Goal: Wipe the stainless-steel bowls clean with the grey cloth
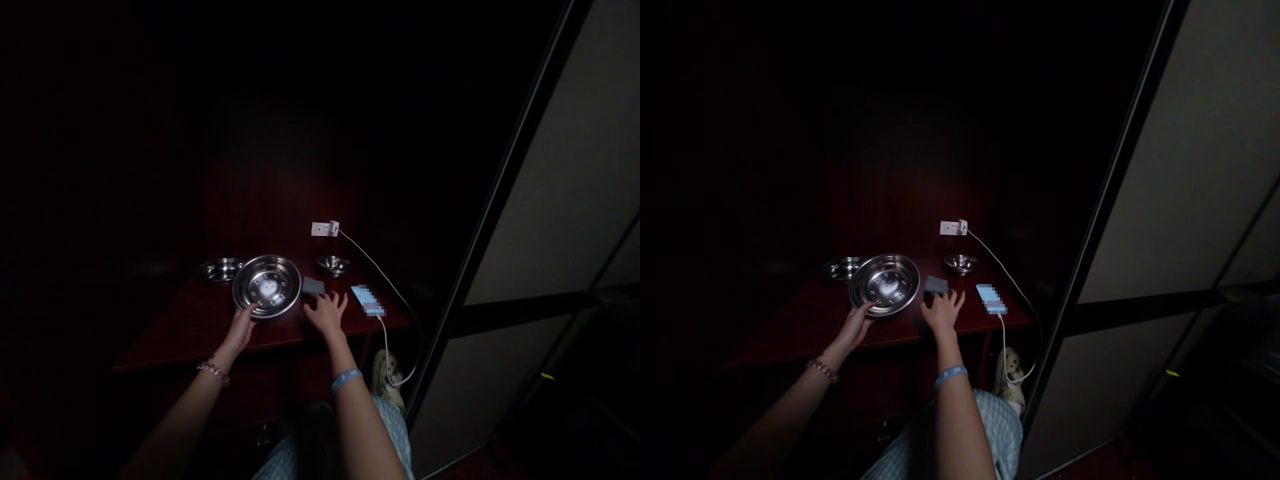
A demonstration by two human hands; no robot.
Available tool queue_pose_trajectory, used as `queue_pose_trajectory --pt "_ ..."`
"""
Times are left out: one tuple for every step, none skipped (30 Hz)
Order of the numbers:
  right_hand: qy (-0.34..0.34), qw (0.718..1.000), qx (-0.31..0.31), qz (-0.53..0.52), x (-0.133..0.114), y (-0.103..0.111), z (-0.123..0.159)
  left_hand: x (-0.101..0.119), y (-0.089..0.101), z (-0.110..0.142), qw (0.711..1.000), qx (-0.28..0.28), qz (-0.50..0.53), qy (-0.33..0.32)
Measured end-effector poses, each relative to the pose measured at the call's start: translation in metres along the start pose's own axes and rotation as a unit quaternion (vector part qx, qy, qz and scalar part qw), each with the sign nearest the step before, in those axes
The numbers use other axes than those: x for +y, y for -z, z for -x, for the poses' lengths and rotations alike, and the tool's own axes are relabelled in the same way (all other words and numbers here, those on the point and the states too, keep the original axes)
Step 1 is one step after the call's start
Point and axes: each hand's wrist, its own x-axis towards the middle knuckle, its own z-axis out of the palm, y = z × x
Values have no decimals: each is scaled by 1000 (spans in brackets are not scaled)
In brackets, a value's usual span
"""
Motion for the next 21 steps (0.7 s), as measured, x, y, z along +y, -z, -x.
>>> queue_pose_trajectory --pt "8 1000 -12 -7 -1 -1 0 0 0 0 1000 1 0 1" --pt "13 1000 -21 -16 -2 -2 1 0 0 -1 1000 1 -1 1" --pt "14 999 -28 -22 -3 -1 1 0 -1 -1 1000 4 -2 2" --pt "14 999 -30 -23 -4 0 2 0 -1 0 1000 6 -3 1" --pt "13 999 -27 -20 -4 1 3 1 -1 0 1000 7 -4 1" --pt "12 1000 -21 -14 -4 3 3 1 -2 0 1000 8 -6 1" --pt "9 1000 -12 -9 -5 4 3 2 -2 1 1000 8 -7 0" --pt "5 1000 -3 -6 -5 6 3 2 -2 1 1000 6 -8 -2" --pt "0 1000 3 -7 -5 7 3 3 -2 2 1000 2 -9 -3" --pt "-6 1000 7 -9 -4 8 3 3 -2 2 1000 -1 -9 -5" --pt "-12 1000 13 -14 -4 9 3 3 -2 2 1000 -3 -10 -7" --pt "-16 999 21 -20 -4 9 3 3 -2 2 1000 -6 -13 -8" --pt "-18 999 29 -26 -5 9 3 3 -2 2 1000 -7 -15 -10" --pt "-18 999 38 -32 -5 9 3 3 -2 2 1000 -8 -17 -12" --pt "-18 998 46 -38 -5 9 2 3 -2 2 1000 -8 -19 -14" --pt "-18 998 53 -43 -5 8 2 2 -2 2 1000 -5 -22 -16" --pt "-15 997 60 -46 -5 6 0 2 -2 2 1000 -2 -26 -17" --pt "-10 997 68 -48 -4 4 -3 2 -2 2 999 -3 -32 -17" --pt "-4 996 75 -48 -2 1 -7 1 -2 1 999 2 -41 -14" --pt "3 996 81 -46 0 -3 -12 0 -2 -1 998 -20 -53 -7" --pt "8 996 83 -44 2 -7 -18 0 -2 -3 997 -34 -65 2"
